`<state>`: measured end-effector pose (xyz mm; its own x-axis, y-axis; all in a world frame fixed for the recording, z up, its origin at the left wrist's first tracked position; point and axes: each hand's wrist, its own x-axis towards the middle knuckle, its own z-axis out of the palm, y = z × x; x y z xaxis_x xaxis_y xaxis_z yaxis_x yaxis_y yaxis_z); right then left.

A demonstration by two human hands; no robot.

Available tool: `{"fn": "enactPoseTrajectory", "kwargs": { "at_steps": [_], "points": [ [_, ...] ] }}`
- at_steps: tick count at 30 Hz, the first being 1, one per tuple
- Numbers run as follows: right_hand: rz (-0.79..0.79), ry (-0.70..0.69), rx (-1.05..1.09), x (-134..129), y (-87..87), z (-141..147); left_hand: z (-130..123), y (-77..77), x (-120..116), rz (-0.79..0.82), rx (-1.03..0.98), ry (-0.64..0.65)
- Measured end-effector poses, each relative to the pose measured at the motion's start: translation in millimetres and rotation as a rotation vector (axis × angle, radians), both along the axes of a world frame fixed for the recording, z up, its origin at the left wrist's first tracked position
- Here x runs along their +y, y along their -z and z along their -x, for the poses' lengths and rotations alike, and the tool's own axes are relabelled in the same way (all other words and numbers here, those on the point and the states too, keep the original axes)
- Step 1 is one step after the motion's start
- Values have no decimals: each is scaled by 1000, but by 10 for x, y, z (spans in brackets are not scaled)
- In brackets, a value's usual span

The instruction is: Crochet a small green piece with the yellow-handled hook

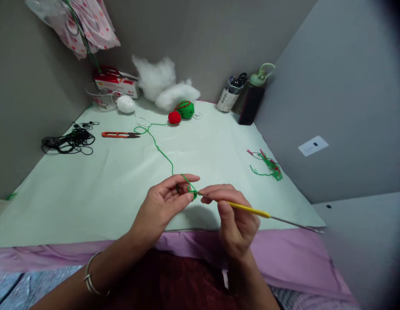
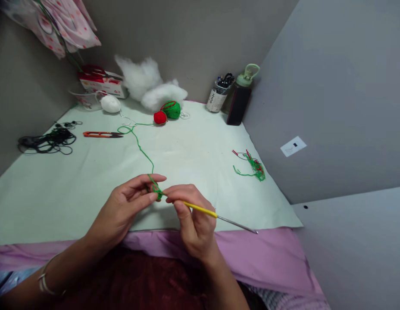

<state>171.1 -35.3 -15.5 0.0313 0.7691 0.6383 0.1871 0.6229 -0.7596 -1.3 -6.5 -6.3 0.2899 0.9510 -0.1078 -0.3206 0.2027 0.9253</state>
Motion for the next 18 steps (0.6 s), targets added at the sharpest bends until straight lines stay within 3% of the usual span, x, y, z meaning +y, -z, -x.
{"fn": "enactPoseTrajectory", "kwargs": {
  "at_steps": [7,18],
  "points": [
    [-187,107,-202,8,43,34,-23,-26,5,-14,-14,-42],
    [-207,161,-254,2,73,97,-40,-80,-26,-10,38,-75]
  ]
}}
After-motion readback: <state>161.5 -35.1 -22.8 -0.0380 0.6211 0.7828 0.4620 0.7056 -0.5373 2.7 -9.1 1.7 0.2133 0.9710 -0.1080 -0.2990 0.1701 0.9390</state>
